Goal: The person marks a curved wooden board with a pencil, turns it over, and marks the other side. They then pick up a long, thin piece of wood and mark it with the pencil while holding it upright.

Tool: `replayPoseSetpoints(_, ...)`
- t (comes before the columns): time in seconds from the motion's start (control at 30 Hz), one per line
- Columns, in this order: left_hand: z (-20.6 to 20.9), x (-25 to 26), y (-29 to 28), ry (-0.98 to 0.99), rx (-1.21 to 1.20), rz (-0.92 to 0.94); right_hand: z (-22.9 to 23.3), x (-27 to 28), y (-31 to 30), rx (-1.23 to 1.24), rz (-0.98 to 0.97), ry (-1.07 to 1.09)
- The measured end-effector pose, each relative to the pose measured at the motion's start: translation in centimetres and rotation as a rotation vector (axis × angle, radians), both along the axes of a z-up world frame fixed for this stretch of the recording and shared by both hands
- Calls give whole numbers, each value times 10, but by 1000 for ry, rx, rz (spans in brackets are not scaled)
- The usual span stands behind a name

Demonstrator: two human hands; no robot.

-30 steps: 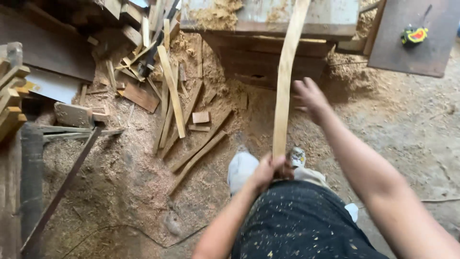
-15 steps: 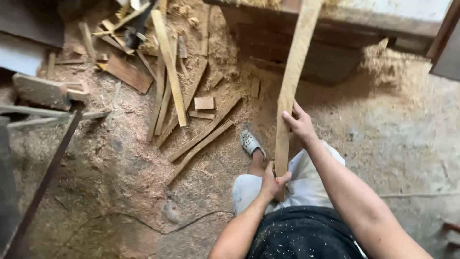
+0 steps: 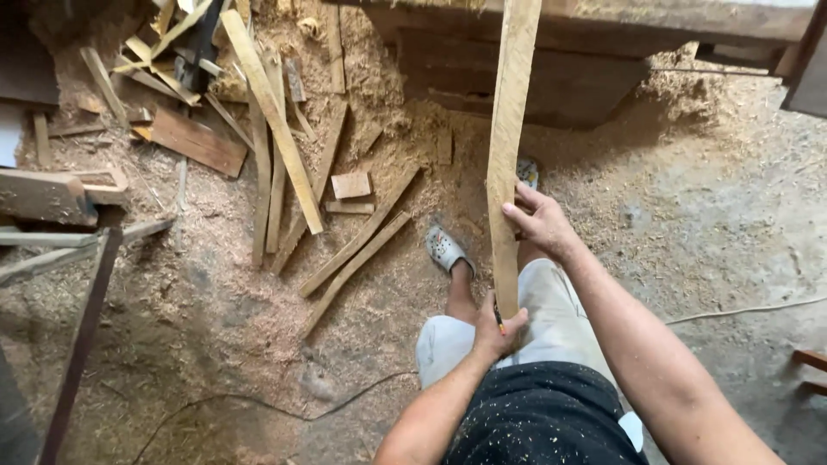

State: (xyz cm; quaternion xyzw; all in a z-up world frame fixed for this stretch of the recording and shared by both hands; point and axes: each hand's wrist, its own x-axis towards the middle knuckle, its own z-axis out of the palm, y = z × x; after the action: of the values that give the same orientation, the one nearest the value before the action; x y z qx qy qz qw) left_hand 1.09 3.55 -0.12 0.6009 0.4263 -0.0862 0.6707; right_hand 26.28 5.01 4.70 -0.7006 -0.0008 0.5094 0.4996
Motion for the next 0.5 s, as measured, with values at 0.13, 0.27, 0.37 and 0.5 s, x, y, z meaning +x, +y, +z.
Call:
replayPoseSetpoints(0.13,13,8,6,5,-36,-6,-7,1,-1,-53,8,-3)
replayPoseSetpoints(0.27,11,21,10,-5,-24,14,-12,13,0,44,12,-32)
replayPoseSetpoints(0.37,18,23,12,32,-27,-11,-4,14,4,41,10,-9)
replayPoseSetpoints(0.5,19,28,19,60,-46,-32,-3,17,10,-31,8,-15)
